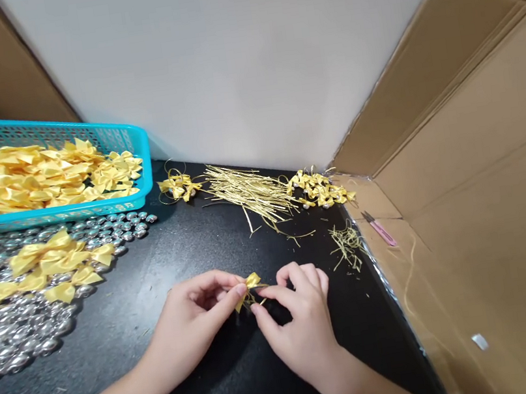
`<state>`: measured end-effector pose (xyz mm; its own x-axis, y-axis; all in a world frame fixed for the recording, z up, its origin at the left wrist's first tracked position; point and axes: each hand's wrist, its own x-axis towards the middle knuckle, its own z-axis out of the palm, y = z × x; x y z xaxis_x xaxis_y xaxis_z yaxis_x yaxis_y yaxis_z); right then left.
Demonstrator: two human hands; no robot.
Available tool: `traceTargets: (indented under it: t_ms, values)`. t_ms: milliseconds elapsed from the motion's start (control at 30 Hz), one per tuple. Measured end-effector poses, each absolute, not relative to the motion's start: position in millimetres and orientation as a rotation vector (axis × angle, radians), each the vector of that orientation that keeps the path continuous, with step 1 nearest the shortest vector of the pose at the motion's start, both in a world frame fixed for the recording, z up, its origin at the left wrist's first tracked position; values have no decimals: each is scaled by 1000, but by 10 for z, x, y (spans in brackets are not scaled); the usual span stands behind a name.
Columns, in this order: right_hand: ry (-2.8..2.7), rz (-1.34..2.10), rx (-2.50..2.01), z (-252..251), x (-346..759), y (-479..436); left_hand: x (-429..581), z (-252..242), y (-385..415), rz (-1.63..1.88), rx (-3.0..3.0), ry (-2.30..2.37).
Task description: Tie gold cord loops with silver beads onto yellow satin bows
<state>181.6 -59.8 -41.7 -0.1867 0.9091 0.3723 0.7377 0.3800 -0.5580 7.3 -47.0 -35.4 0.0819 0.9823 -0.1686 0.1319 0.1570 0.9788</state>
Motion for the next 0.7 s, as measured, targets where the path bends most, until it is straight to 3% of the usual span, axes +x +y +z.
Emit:
traceTargets:
  t_ms: [400,500,700]
  values:
    - [-1558,1596,-1037,-283,1966,-483,39,-381,-424,965,1124,1334]
    - [-1535,1653,-951,-254,1997,-483,34,-415,-417,973,1170,1338]
    - [-1576,1421,-976,-227,1984,-533,60,-404,-440,985,1268,1331]
